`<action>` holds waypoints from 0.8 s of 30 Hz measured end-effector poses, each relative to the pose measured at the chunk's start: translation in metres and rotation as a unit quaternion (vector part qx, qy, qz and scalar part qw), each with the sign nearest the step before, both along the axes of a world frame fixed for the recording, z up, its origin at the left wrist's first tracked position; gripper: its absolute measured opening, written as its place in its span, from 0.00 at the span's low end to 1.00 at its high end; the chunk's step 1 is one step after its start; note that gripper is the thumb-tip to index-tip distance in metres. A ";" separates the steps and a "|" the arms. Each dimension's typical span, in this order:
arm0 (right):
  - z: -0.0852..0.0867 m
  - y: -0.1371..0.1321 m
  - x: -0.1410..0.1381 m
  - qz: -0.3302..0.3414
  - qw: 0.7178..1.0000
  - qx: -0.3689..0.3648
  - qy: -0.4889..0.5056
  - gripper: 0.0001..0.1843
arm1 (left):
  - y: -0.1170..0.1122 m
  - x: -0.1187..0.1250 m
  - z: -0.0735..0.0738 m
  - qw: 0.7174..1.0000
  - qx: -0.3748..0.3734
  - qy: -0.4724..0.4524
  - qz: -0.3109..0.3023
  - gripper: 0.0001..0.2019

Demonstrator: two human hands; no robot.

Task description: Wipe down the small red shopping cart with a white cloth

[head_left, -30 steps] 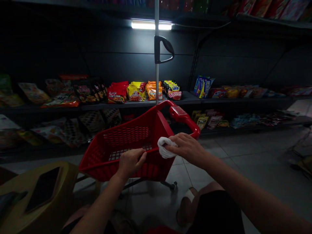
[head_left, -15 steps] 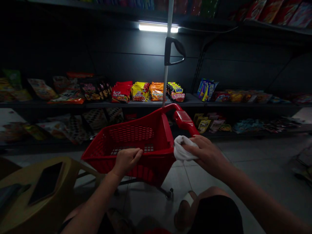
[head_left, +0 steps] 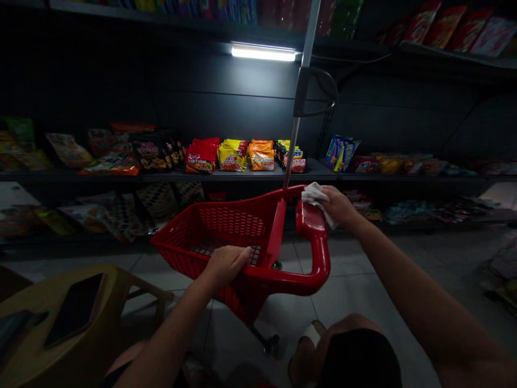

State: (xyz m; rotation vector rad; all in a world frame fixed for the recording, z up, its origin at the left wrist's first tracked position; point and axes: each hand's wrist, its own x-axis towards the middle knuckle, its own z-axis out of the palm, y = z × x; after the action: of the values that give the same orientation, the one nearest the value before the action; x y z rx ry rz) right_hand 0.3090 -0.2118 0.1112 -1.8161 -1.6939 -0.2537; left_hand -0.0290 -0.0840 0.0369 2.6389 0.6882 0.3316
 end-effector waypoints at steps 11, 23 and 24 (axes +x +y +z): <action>0.043 -0.031 -0.088 0.227 0.956 -0.162 -0.086 0.19 | 0.001 -0.012 0.004 1.000 -0.010 0.012 -0.022 0.29; 0.034 0.028 -0.154 0.081 0.862 -0.383 -0.323 0.12 | -0.007 -0.017 0.007 1.000 -0.004 0.012 0.007 0.25; 0.033 0.015 -0.167 0.120 0.863 -0.373 -0.319 0.12 | -0.006 -0.018 0.005 1.000 -0.005 0.006 0.004 0.24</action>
State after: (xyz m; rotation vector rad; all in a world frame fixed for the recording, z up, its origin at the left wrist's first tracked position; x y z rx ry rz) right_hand 0.1423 -0.1964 0.1442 -2.1529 -2.7563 -0.0890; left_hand -0.0473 -0.0902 0.0423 2.6312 0.7032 0.3143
